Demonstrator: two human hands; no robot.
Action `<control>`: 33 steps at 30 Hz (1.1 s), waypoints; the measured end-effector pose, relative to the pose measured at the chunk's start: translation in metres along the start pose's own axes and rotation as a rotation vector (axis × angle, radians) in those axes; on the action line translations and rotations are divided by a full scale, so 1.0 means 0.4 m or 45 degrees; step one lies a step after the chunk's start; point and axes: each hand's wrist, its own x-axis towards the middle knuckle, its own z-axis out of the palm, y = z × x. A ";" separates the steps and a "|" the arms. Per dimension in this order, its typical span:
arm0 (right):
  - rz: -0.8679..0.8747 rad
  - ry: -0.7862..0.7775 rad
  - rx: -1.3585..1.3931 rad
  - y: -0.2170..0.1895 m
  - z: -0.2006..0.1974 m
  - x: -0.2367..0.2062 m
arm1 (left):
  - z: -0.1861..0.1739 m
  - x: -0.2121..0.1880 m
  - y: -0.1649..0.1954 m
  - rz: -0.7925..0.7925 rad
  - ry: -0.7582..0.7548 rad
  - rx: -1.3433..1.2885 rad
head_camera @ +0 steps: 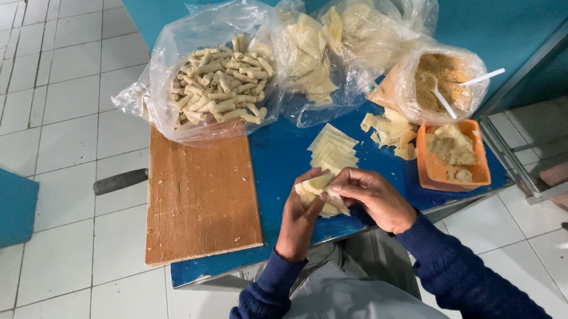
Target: The person sits at a small table folding triangular pastry wrappers. They take a folded dough wrapper, spoon brown filling from a bag into it with a plastic spoon, fold and press the wrapper closed, and set the finished pastry on the table or into an orange tray, repeating the cycle.
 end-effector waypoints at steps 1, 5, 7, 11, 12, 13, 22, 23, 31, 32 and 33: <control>0.031 0.010 0.055 0.004 -0.003 0.001 | -0.001 -0.001 -0.001 0.002 -0.016 -0.014; 0.047 0.032 0.120 0.017 -0.006 0.006 | 0.002 -0.001 0.004 -0.014 -0.057 -0.093; -0.019 0.013 0.058 0.019 -0.003 0.003 | 0.004 -0.001 0.008 -0.038 -0.058 -0.078; -0.095 -0.034 -0.083 0.020 0.000 -0.005 | 0.004 -0.002 0.012 -0.059 -0.056 -0.044; -0.092 -0.032 -0.114 0.021 -0.001 -0.006 | 0.003 -0.001 0.010 -0.057 -0.063 -0.070; -0.065 -0.013 -0.070 0.023 -0.002 -0.007 | 0.001 -0.002 0.008 -0.034 -0.079 -0.075; 0.036 0.244 0.521 0.049 -0.051 0.021 | -0.019 -0.015 0.019 -0.123 0.061 -0.175; -0.019 0.286 0.535 0.044 -0.059 0.024 | -0.023 -0.022 0.027 -0.146 0.077 -0.193; -0.781 0.542 -1.300 0.017 -0.004 -0.052 | -0.023 -0.033 0.075 -0.005 0.238 -0.287; -0.830 0.490 -1.385 0.019 0.013 -0.063 | -0.024 -0.031 0.078 -0.006 0.260 -0.294; -0.876 0.437 -1.467 0.020 0.027 -0.072 | -0.026 -0.032 0.082 -0.009 0.282 -0.299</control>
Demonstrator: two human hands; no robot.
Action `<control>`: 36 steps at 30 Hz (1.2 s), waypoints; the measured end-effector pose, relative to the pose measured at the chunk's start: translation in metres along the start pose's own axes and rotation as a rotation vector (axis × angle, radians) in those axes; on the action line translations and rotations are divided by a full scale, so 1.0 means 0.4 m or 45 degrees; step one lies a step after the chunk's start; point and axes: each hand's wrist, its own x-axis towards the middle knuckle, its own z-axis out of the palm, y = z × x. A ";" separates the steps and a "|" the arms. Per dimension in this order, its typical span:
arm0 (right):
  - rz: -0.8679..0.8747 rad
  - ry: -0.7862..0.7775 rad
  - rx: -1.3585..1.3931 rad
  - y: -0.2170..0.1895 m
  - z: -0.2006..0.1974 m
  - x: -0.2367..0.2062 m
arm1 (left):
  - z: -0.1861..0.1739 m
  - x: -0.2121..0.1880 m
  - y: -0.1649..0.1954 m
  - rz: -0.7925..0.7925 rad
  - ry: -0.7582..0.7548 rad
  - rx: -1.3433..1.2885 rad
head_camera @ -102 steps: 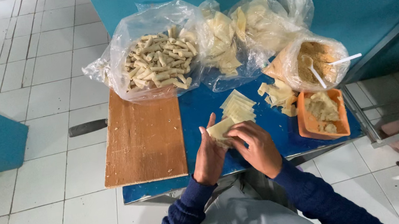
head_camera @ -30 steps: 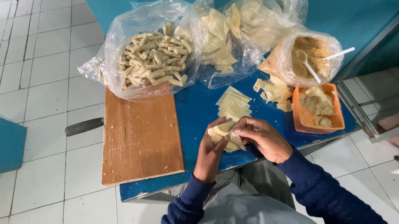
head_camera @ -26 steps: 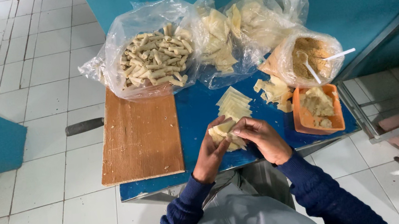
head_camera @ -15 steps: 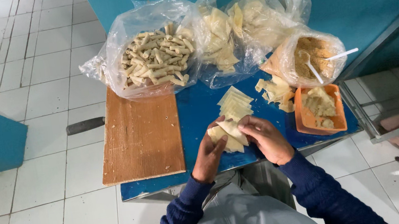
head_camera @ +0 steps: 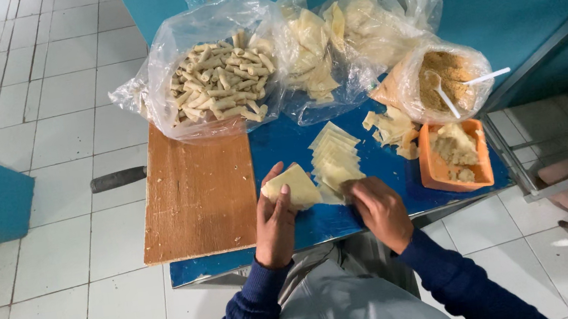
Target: The person sits at a small table folding triangular pastry wrappers. They take a folded dough wrapper, spoon brown filling from a bag into it with a plastic spoon, fold and press the wrapper closed, and set the finished pastry on the table or into an orange tray, repeating the cycle.
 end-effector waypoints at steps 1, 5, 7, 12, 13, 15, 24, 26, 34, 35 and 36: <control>-0.011 -0.020 0.005 -0.011 -0.001 -0.005 | -0.001 -0.001 0.003 0.005 -0.008 -0.009; -0.092 -0.053 0.052 -0.037 -0.008 -0.023 | 0.000 -0.006 0.008 0.005 -0.023 -0.058; -0.117 -0.060 0.054 -0.039 -0.012 -0.025 | 0.004 -0.003 0.006 -0.002 -0.028 -0.074; 0.059 -0.056 0.149 -0.060 -0.028 -0.007 | 0.018 0.002 0.001 -0.032 -0.063 -0.124; 0.148 -0.074 0.222 -0.065 -0.036 0.004 | 0.022 0.003 0.000 -0.047 -0.080 -0.137; 0.327 -0.118 0.369 -0.074 -0.065 0.026 | 0.030 0.000 -0.005 -0.077 -0.107 -0.166; 0.006 0.043 0.151 -0.133 -0.024 0.103 | 0.048 0.003 -0.043 -0.096 -0.232 -0.229; 0.312 -0.124 0.311 -0.101 -0.017 0.097 | 0.037 0.004 -0.054 -0.129 -0.224 -0.299; 0.914 -0.183 1.606 0.071 0.013 0.070 | 0.010 0.004 -0.081 0.002 -0.143 0.173; 0.976 -0.097 1.649 0.084 0.010 0.071 | 0.010 0.003 -0.073 0.004 -0.109 0.202; 1.040 -0.011 1.691 0.092 0.004 0.071 | 0.012 0.000 -0.063 0.004 -0.073 0.230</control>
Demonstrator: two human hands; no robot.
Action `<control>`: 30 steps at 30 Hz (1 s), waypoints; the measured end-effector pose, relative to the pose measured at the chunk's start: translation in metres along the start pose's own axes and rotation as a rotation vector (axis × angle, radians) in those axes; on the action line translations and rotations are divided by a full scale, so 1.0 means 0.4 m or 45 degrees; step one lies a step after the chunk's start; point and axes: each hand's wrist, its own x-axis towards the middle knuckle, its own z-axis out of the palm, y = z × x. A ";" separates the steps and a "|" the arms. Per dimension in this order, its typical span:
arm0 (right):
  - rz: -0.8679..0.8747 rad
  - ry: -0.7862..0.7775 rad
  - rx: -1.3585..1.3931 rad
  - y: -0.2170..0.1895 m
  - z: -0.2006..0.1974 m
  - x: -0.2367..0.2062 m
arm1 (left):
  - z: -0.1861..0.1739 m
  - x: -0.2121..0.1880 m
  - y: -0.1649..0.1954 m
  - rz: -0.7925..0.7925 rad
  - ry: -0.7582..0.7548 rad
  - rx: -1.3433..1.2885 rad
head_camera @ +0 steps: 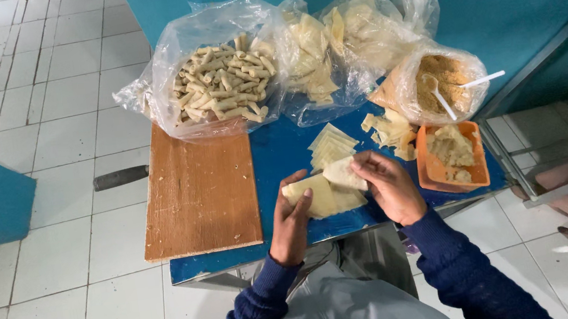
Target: The person sits at a small table folding triangular pastry wrappers. They take a folded dough wrapper, spoon brown filling from a bag into it with a plastic spoon, fold and press the wrapper closed, and set the finished pastry on the table or into an orange tray, repeating the cycle.
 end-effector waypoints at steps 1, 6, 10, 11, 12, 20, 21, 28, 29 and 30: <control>-0.130 0.033 -0.235 -0.004 -0.005 -0.006 | -0.003 -0.005 0.014 0.006 0.002 -0.040; -0.960 0.169 -1.574 0.006 0.034 -0.085 | -0.019 -0.030 0.099 0.150 0.045 -0.039; -1.022 -0.006 -1.683 0.019 0.069 -0.138 | -0.011 -0.028 0.124 0.090 0.097 -0.224; -1.043 -0.040 -1.679 0.018 0.069 -0.148 | -0.008 -0.027 0.122 0.078 0.100 -0.276; -1.066 -0.070 -1.675 0.017 0.071 -0.155 | -0.006 -0.025 0.120 0.065 0.100 -0.326; -0.982 -0.033 -1.607 -0.020 0.110 -0.169 | 0.024 -0.008 0.074 -0.024 -0.016 -0.562; -0.955 -0.010 -1.592 -0.032 0.120 -0.166 | 0.029 -0.007 0.070 -0.041 -0.034 -0.576; -1.078 -0.025 -1.530 -0.053 0.210 -0.127 | 0.058 -0.011 0.057 -0.112 -0.196 -0.669; -1.079 -0.019 -1.522 -0.053 0.209 -0.124 | 0.057 -0.010 0.057 -0.119 -0.193 -0.656; -1.080 -0.016 -1.513 -0.053 0.205 -0.120 | 0.055 -0.011 0.058 -0.125 -0.187 -0.642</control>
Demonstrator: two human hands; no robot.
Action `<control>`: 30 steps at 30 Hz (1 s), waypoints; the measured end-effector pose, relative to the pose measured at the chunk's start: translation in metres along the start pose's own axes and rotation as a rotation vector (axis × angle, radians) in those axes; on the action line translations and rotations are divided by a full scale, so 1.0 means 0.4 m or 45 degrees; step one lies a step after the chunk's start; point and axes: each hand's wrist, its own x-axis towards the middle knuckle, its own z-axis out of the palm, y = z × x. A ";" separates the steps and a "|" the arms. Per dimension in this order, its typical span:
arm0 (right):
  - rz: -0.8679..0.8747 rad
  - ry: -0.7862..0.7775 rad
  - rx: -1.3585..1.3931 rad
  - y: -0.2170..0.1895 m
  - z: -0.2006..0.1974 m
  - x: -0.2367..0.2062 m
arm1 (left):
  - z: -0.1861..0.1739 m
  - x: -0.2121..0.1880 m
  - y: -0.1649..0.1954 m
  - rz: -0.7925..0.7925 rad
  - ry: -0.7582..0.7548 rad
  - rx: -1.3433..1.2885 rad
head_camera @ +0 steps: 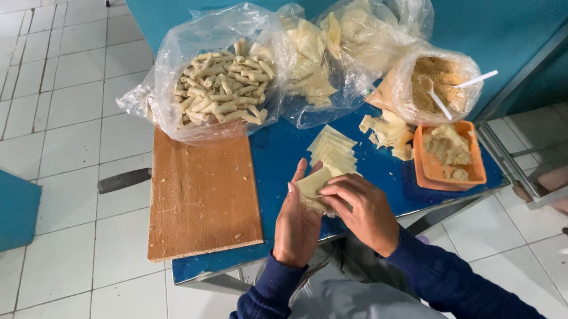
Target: The person sits at a small table folding triangular pastry wrappers. They take a folded dough wrapper, spoon brown filling from a bag into it with a plastic spoon, fold and press the wrapper closed, and set the finished pastry on the table or into an orange tray, repeating the cycle.
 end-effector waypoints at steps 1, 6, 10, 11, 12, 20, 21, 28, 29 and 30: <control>0.095 -0.043 0.100 0.009 -0.002 -0.001 | -0.003 -0.002 0.000 -0.005 -0.002 -0.012; 0.506 -0.256 0.495 0.070 -0.014 -0.009 | -0.020 -0.003 -0.008 -0.013 -0.046 0.134; 0.696 -0.381 0.714 0.109 -0.010 -0.015 | -0.032 0.005 -0.020 -0.025 -0.052 0.227; 0.705 -0.393 0.755 0.116 -0.008 -0.018 | -0.035 0.007 -0.022 -0.029 -0.038 0.269; 0.717 -0.404 0.796 0.122 -0.007 -0.024 | -0.037 0.006 -0.024 -0.037 -0.024 0.312; 1.088 -0.339 1.361 0.195 0.008 -0.065 | -0.043 -0.004 -0.016 -0.026 -0.023 0.258; 1.159 -0.301 1.456 0.206 0.007 -0.069 | -0.043 -0.006 -0.011 -0.032 0.003 0.242; 0.698 0.088 0.754 0.199 -0.020 -0.086 | -0.069 -0.050 0.083 0.291 0.317 0.755; 0.541 0.086 0.420 0.179 -0.024 -0.095 | -0.077 -0.051 0.105 0.336 0.367 0.805; 0.377 0.084 0.087 0.159 -0.022 -0.098 | -0.085 -0.053 0.126 0.382 0.415 0.856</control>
